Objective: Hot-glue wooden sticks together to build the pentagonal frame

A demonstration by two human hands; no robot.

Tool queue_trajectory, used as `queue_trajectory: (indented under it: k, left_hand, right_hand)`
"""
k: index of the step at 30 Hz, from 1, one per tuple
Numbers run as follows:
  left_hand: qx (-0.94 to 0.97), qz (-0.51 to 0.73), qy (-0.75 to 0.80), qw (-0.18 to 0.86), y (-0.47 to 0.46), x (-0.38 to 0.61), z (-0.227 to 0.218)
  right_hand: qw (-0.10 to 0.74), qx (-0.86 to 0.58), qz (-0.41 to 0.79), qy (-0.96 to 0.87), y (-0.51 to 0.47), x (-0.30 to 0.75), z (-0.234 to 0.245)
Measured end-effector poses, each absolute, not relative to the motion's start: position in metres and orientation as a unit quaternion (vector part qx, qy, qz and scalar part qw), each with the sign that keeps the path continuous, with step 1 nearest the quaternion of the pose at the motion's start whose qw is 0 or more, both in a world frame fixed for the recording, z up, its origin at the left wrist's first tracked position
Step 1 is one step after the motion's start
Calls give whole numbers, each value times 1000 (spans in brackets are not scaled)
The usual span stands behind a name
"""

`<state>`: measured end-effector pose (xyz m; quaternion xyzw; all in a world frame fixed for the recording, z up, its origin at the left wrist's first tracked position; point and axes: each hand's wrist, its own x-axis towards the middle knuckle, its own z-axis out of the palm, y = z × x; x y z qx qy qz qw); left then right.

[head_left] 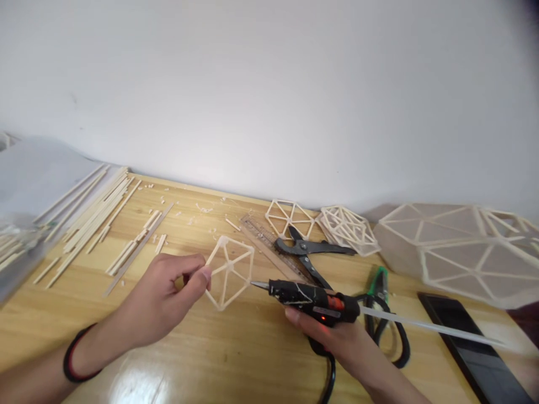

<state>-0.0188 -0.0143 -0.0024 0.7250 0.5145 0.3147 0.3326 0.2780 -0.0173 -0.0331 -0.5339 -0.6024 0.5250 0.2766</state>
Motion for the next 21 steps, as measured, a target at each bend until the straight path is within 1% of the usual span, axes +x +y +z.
queue_trajectory:
  k: [4,10,17,21]
  left_hand:
    - [720,309,524,333,-14,-18,-2]
    - [722,311,515,341,-15,-16,0]
    - [725,315,508,342,-14,-16,0]
    - [728,311,514,331,-14,-16,0]
  right_hand:
    - [251,-519,451,-681,-17,273,-25]
    - [201,-500,400,-741,-19,269,-24]
    - [221,-523,382,-729,-23,271,-30]
    - [238,-503,393,-732,-24,272,-27]
